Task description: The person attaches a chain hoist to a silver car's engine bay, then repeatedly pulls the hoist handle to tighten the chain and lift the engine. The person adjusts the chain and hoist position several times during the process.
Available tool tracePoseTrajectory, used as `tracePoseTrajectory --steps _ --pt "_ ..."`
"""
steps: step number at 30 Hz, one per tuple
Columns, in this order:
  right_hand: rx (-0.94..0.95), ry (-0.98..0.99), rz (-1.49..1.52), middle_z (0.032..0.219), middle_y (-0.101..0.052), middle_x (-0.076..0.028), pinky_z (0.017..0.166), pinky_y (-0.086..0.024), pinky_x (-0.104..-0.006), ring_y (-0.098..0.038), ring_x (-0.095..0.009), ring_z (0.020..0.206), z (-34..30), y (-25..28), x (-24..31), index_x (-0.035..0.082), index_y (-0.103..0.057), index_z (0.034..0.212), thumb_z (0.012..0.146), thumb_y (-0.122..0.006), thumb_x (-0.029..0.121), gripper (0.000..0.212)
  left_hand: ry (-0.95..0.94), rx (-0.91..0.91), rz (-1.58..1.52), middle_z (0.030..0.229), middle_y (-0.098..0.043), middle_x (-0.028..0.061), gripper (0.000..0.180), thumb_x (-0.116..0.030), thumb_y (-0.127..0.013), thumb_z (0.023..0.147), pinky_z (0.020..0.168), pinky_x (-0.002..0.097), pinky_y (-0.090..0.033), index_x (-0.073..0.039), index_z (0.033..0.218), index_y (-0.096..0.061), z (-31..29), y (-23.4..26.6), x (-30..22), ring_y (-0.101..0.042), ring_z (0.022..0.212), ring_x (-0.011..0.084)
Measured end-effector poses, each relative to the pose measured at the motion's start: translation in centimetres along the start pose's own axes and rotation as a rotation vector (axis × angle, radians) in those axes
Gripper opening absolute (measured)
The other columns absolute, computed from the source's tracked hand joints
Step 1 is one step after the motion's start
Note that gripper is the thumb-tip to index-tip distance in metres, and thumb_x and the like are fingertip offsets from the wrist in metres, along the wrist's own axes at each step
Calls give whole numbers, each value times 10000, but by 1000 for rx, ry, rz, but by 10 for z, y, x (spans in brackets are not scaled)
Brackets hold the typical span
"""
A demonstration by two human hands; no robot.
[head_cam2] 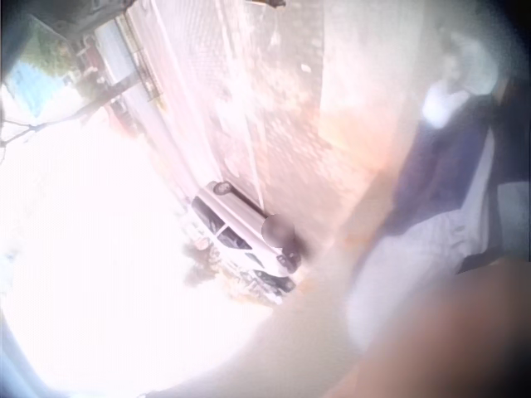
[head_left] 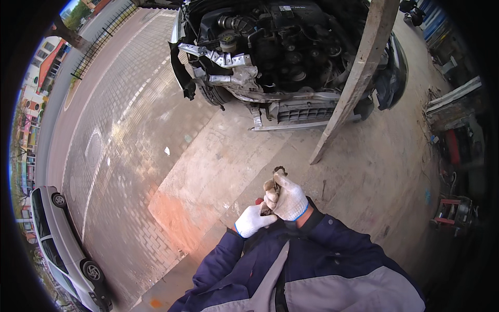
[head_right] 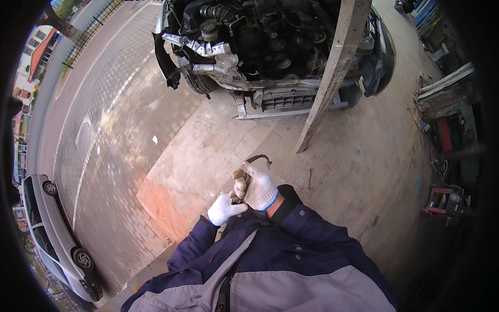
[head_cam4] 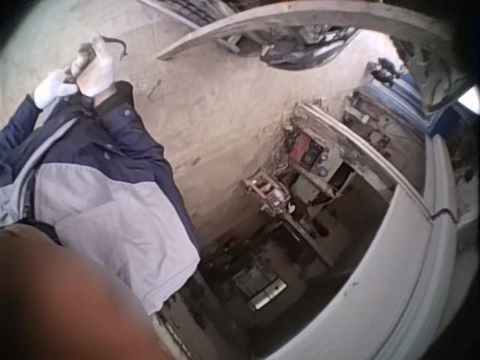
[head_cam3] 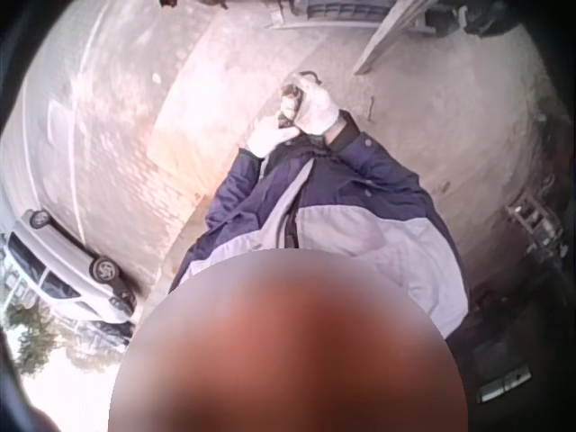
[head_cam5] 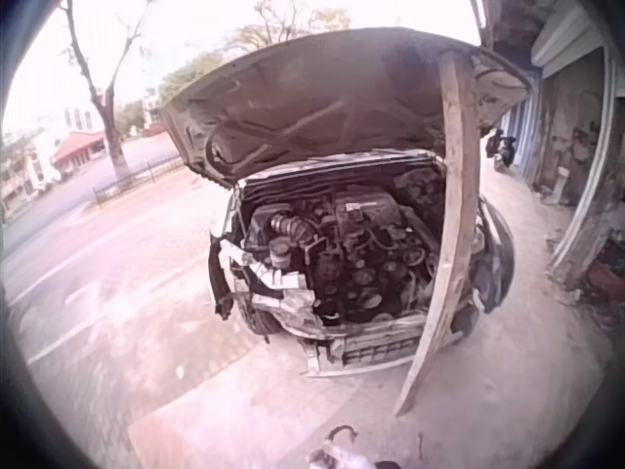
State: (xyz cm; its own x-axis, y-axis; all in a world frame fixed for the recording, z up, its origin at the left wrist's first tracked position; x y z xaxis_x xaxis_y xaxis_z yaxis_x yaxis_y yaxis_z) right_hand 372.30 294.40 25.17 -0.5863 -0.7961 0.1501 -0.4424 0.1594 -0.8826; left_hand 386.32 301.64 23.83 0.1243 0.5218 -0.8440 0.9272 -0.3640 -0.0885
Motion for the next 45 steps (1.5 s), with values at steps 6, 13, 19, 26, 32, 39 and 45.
tracePoseTrajectory --steps 6,13,19,26,32,39,45 --pt "-309 63 297 765 -691 -104 812 -540 -502 -645 -274 677 53 44 28 -38 -670 1078 1065 -603 460 503 95 -87 485 825 -681 298 520 -490 -749 939 718 468 -534 24 1006 -721 29 28 -47 -710 747 396" --pt "-480 24 302 631 -620 -26 821 -575 -464 -610 -236 556 173 135 102 37 -682 931 1079 -598 426 425 354 -359 352 670 -628 253 439 -378 -785 930 570 417 -501 56 894 -732 18 39 -54 -600 555 186" --pt "-726 -39 204 577 -611 -42 623 -550 -426 -571 -256 464 215 230 149 95 -669 869 1076 -576 386 370 468 -561 207 565 -534 31 259 -149 -733 897 531 316 -427 49 745 -665 -34 28 -78 -494 590 43" --pt "-834 -278 -87 598 -405 106 476 -358 -298 -333 -94 454 248 253 163 180 -627 894 1102 -564 406 314 578 -728 -46 642 -668 75 199 -89 -751 862 565 297 -503 37 725 -682 -40 36 -72 -631 577 101" --pt "-674 -277 -81 590 -333 109 501 -327 -276 -292 -85 488 250 139 198 153 -639 886 1094 -583 425 347 487 -738 -136 624 -619 -2 163 -84 -763 866 568 259 -461 20 762 -694 -10 111 -63 -574 598 59" --pt "-498 142 140 569 -318 97 550 -377 -263 -302 -68 482 193 45 278 109 -655 907 1125 -551 379 362 316 -406 -32 787 -729 47 221 -143 -843 874 687 285 -530 28 989 -765 84 172 -87 -622 732 77" --pt "-150 241 20 552 -311 50 540 -348 -319 -287 -101 494 152 9 297 85 -676 997 1166 -408 406 452 170 -94 106 1119 -789 168 471 -153 -839 866 933 330 -585 21 1288 -719 163 185 -140 -756 995 190"
Point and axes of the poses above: each hand's wrist, its own z-axis towards the middle knuckle, its own y-axis out of the back of the hand, x = y × z, the point moved 4 cm from there along z, towards the middle knuckle
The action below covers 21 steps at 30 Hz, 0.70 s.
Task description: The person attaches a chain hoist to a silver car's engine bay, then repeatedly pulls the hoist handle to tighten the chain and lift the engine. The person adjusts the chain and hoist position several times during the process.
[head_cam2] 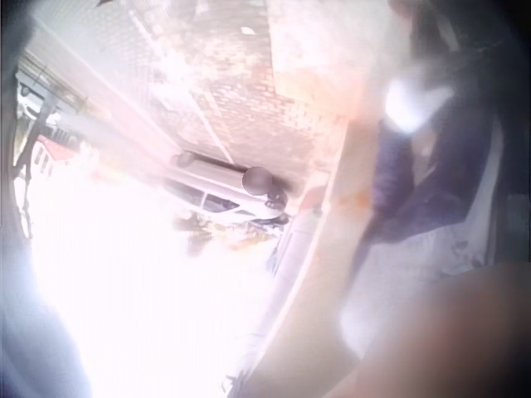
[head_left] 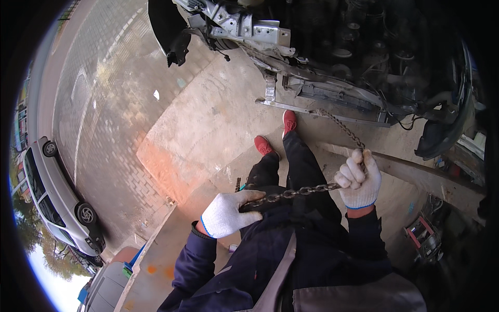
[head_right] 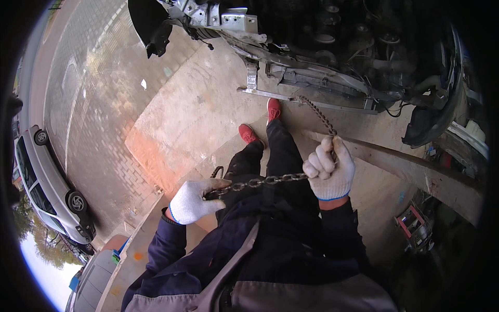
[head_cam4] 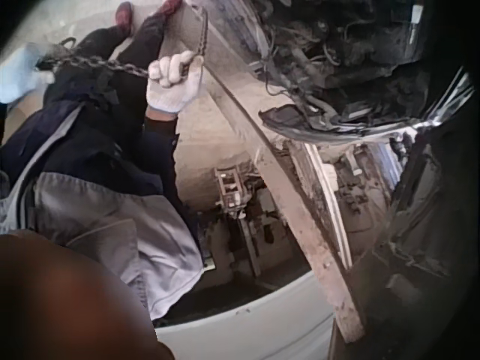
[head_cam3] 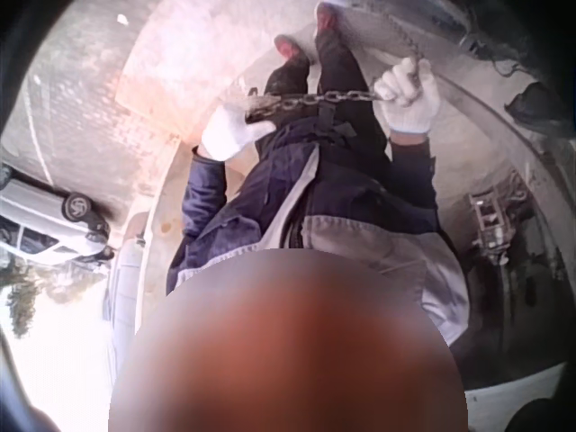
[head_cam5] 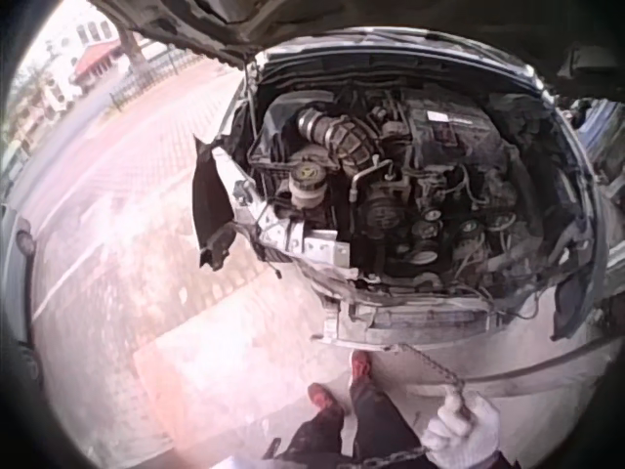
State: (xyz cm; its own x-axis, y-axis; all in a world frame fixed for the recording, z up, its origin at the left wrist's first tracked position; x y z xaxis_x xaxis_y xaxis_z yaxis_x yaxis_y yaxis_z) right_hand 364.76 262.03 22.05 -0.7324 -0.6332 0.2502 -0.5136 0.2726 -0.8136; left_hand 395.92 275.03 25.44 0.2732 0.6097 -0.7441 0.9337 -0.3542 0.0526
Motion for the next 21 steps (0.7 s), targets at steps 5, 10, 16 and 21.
tracePoseTrajectory --steps 5,10,16,21 --pt "-69 -124 -14 579 -422 -7 631 -505 -390 -410 -164 503 38 0 -28 97 -648 1054 1154 -424 370 367 -83 252 -32 1208 -772 194 576 -192 -842 870 994 359 -579 -7 1386 -666 75 -22 -45 -766 1086 268" --pt "-5 -100 -46 580 -418 -6 645 -515 -408 -420 -167 507 109 -4 -18 84 -657 1036 1147 -428 388 396 -128 183 184 947 -754 187 432 -249 -857 869 810 387 -589 -21 1210 -721 148 -35 -68 -753 863 324" --pt "-420 -221 242 772 -671 -61 681 -581 -410 -631 -200 572 196 64 -38 -31 -689 1132 1115 -488 452 523 -219 64 160 667 -638 138 296 -278 -874 870 584 398 -531 -34 914 -712 173 -8 -110 -674 613 323" --pt "-603 -246 519 681 -639 33 686 -637 -373 -599 -115 524 286 172 -74 -5 -673 1020 1086 -599 365 383 -357 209 4 640 -577 129 305 -235 -878 864 540 419 -460 -18 787 -679 176 9 -139 -617 578 344"
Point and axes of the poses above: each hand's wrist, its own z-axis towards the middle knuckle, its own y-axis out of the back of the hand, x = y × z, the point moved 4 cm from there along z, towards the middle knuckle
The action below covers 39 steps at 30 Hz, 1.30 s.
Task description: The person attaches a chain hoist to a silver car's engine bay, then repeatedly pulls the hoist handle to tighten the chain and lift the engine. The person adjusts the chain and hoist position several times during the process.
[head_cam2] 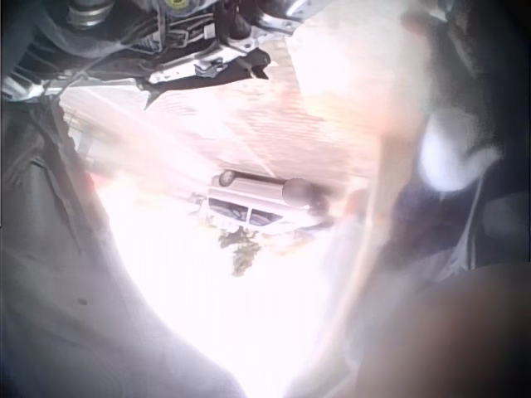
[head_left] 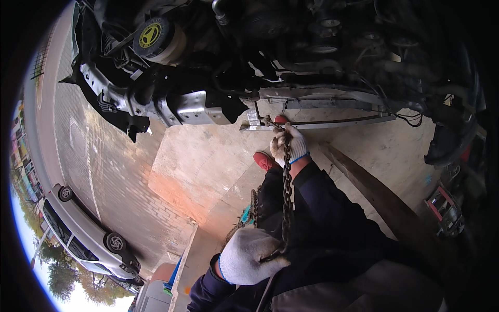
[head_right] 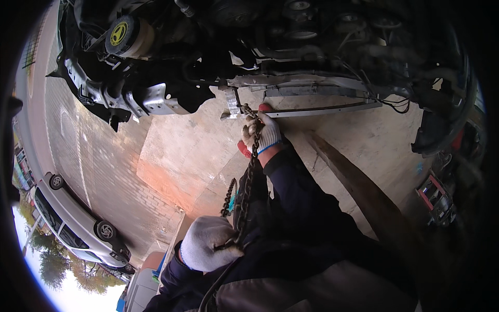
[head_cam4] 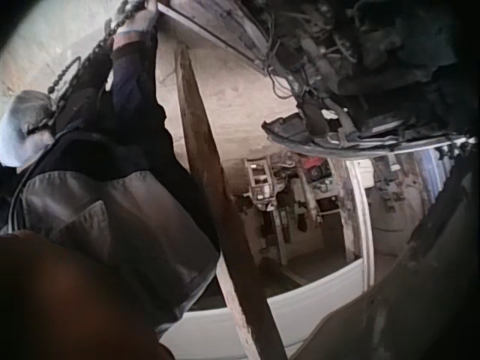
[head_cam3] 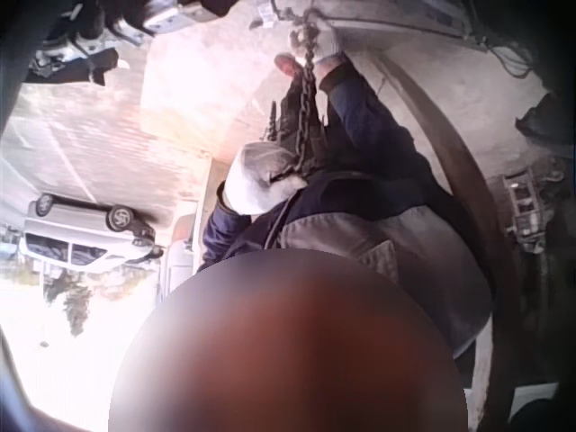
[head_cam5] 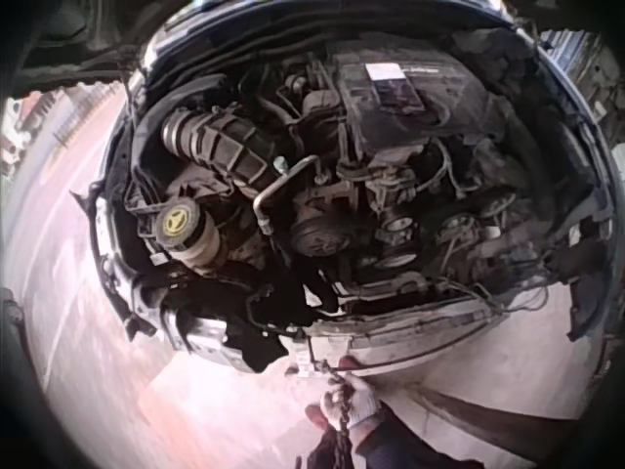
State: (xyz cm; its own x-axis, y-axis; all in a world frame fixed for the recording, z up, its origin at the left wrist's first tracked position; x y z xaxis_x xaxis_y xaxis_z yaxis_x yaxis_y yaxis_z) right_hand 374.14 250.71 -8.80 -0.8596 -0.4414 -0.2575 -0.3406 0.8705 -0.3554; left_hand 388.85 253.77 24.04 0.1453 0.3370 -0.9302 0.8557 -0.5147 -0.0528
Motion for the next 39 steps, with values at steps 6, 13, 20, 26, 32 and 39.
tracePoseTrajectory --steps 6,13,20,26,32,39 --pt "-67 143 -82 645 -586 21 628 -605 -349 -585 -135 528 94 38 60 103 -595 868 1091 -554 270 282 -11 -30 -218 667 -602 126 281 -201 -876 842 558 414 -465 -35 768 -662 -4 18 -17 -609 588 350" --pt "-200 233 -100 675 -605 -58 527 -588 -304 -556 -162 507 107 79 107 64 -606 847 1075 -585 221 278 -25 -1 -272 671 -610 137 265 -151 -815 868 530 426 -445 -11 716 -648 -2 36 -31 -610 591 335" --pt "-169 76 -130 630 -508 71 374 -244 -221 -306 -56 403 75 77 145 101 -652 930 1058 -591 531 453 178 -104 -36 732 -662 136 128 -42 -796 755 684 396 -530 13 758 -681 -23 59 12 -671 711 311" --pt "-134 89 -481 562 -453 68 363 -200 -233 -275 -54 385 25 60 152 99 -734 1018 1064 -609 539 460 894 -517 27 831 -702 127 119 -62 -714 922 709 313 -537 56 936 -710 -31 62 94 -666 747 145" --pt "-78 52 -599 622 -557 28 376 -208 -238 -288 -49 389 12 54 120 28 -740 1114 1112 -569 432 439 574 -349 456 863 -713 188 185 -152 -777 908 725 382 -562 25 912 -723 22 76 157 -712 776 325" --pt "-47 -5 -680 660 -555 36 390 -221 -246 -357 -62 417 22 75 77 116 -739 990 1077 -633 394 310 819 -307 313 815 -734 122 305 -284 -701 996 720 330 -541 17 1013 -747 80 99 252 -702 751 184"
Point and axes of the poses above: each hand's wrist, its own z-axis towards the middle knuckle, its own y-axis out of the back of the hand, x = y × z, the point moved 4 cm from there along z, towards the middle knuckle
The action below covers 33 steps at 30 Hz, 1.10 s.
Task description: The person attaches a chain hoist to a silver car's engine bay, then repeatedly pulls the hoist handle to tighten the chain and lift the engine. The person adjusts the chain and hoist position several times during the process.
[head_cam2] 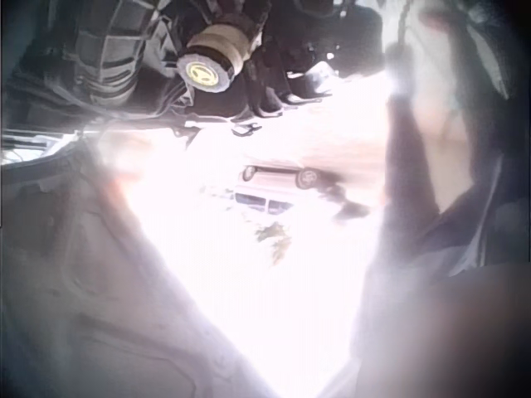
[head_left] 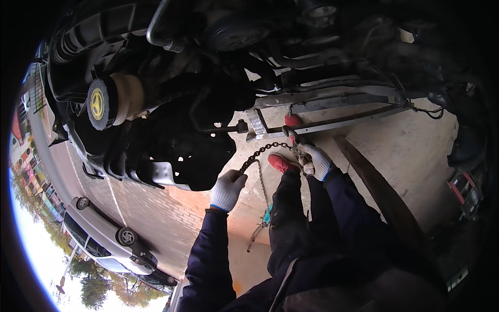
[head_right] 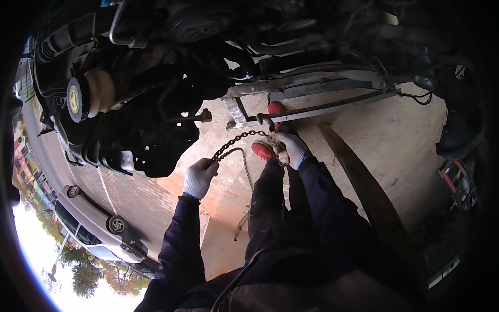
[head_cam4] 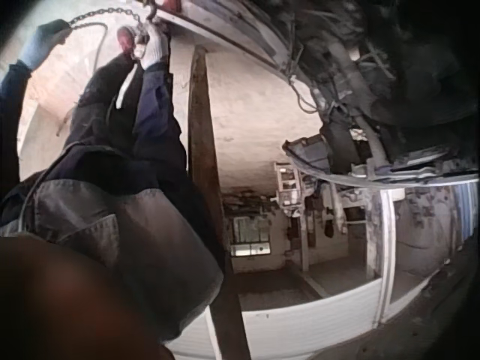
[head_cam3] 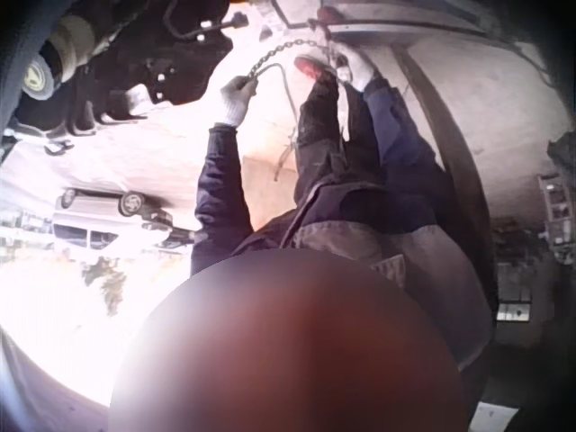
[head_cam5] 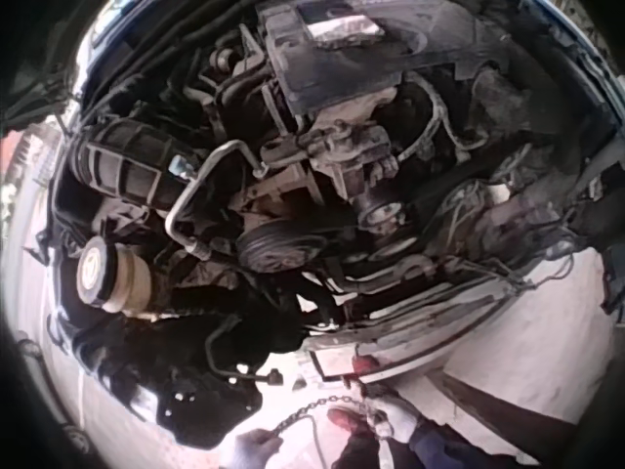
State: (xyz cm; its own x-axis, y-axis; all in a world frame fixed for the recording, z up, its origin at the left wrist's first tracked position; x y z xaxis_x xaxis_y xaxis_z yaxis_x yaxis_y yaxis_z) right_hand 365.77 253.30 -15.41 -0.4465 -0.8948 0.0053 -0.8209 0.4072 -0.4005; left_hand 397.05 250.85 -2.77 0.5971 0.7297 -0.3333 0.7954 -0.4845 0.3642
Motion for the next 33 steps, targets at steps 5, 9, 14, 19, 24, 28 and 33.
tracePoseTrajectory --steps 5,9,14,19,24,28,33 --pt "-42 -76 -56 687 -638 -19 407 -284 -256 -382 -77 398 12 16 -29 97 -745 1056 1066 -652 384 301 -82 -11 -87 885 -752 93 338 -275 -701 1010 791 305 -543 58 1069 -712 76 -5 29 -692 821 141" --pt "-76 55 -138 706 -661 -27 441 -341 -245 -485 -90 452 13 14 -27 62 -754 1072 1038 -691 327 274 -174 -26 -121 841 -684 57 305 -240 -703 1012 769 310 -529 64 1010 -688 116 -11 40 -631 768 147" --pt "-11 251 -451 745 -669 -7 518 -420 -243 -561 -86 537 -17 -22 41 14 -748 1130 971 -728 174 227 -116 17 45 920 -791 164 301 -233 -759 969 778 342 -584 40 1095 -751 86 -41 24 -749 820 195" --pt "163 533 -896 1065 -776 -53 716 -509 -238 -652 -80 802 -43 -102 135 21 -656 1343 882 -692 30 462 -108 148 -68 936 -791 179 291 -256 -772 953 812 367 -600 8 1076 -763 44 -67 5 -770 847 239" --pt "193 550 -1333 882 -721 -97 731 -552 -311 -697 -165 769 -34 -194 191 42 -739 1235 924 -727 262 382 -109 274 40 990 -752 238 358 -328 -702 958 867 448 -580 11 1054 -763 13 -83 -11 -739 962 388" --pt "236 636 -1428 910 -754 -152 748 -584 -328 -736 -217 819 -2 -248 195 5 -750 1171 967 -694 381 431 -285 210 -15 914 -724 233 313 -302 -721 928 846 472 -567 6 969 -754 -1 -75 -33 -710 925 405" --pt "60 639 -1540 887 -750 -226 799 -591 -447 -740 -350 841 50 -281 171 3 -755 1085 936 -648 441 476 -473 169 -24 856 -682 211 223 -209 -759 886 825 486 -544 10 894 -720 -16 -54 -57 -665 884 404"
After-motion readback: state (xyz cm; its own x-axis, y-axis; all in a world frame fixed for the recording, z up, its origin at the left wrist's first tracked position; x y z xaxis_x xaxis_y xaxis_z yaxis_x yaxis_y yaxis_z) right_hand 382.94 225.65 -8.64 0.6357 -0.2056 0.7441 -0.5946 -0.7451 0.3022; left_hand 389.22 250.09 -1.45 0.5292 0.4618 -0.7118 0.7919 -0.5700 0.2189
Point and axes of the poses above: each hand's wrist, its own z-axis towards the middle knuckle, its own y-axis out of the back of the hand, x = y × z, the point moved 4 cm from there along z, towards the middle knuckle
